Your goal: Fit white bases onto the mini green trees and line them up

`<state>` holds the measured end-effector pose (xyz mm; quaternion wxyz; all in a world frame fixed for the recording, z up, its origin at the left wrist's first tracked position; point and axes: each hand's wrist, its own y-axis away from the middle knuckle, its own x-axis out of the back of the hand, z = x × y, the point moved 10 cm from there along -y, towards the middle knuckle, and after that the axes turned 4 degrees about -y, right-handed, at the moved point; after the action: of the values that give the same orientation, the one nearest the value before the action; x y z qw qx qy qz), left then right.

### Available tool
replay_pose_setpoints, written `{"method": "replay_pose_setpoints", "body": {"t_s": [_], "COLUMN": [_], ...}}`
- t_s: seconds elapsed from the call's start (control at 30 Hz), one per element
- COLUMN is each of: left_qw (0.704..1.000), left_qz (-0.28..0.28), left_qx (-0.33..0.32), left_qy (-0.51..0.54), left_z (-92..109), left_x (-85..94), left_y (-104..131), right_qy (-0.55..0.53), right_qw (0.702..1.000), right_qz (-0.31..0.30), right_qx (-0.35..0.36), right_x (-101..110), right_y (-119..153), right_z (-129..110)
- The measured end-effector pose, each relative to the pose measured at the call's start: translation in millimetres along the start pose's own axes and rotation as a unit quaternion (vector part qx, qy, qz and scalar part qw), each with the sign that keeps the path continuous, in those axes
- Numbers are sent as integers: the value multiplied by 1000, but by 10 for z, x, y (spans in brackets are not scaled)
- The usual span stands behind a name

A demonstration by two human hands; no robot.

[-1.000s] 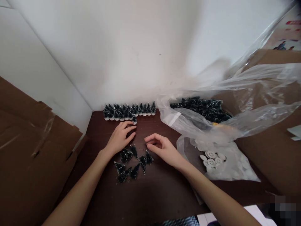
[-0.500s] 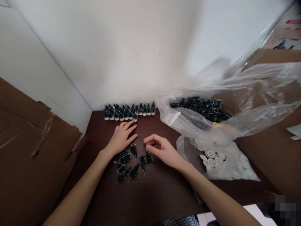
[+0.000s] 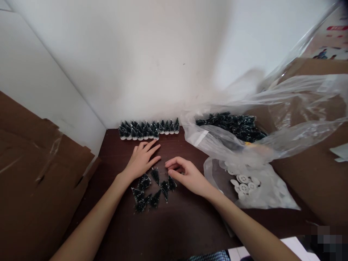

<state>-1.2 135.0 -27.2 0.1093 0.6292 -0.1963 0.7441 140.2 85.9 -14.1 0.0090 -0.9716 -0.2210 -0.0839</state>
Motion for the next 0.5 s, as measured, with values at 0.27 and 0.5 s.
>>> {"method": "replay_pose_setpoints", "body": {"t_s": [0.27, 0.5], "left_qw": [1000, 999], "left_qz": [-26, -32], "left_qx": [7, 11], "left_qy": [-15, -24], "left_z": [24, 12], "left_x": [-20, -51], "left_y": [-10, -14], "right_qy": [13, 17], "right_qw": [1000, 1000], "right_qz": [-4, -9], "right_qx": [-1, 4], "right_x": [-14, -30], "right_y": [2, -1], "right_z": [-28, -36]}}
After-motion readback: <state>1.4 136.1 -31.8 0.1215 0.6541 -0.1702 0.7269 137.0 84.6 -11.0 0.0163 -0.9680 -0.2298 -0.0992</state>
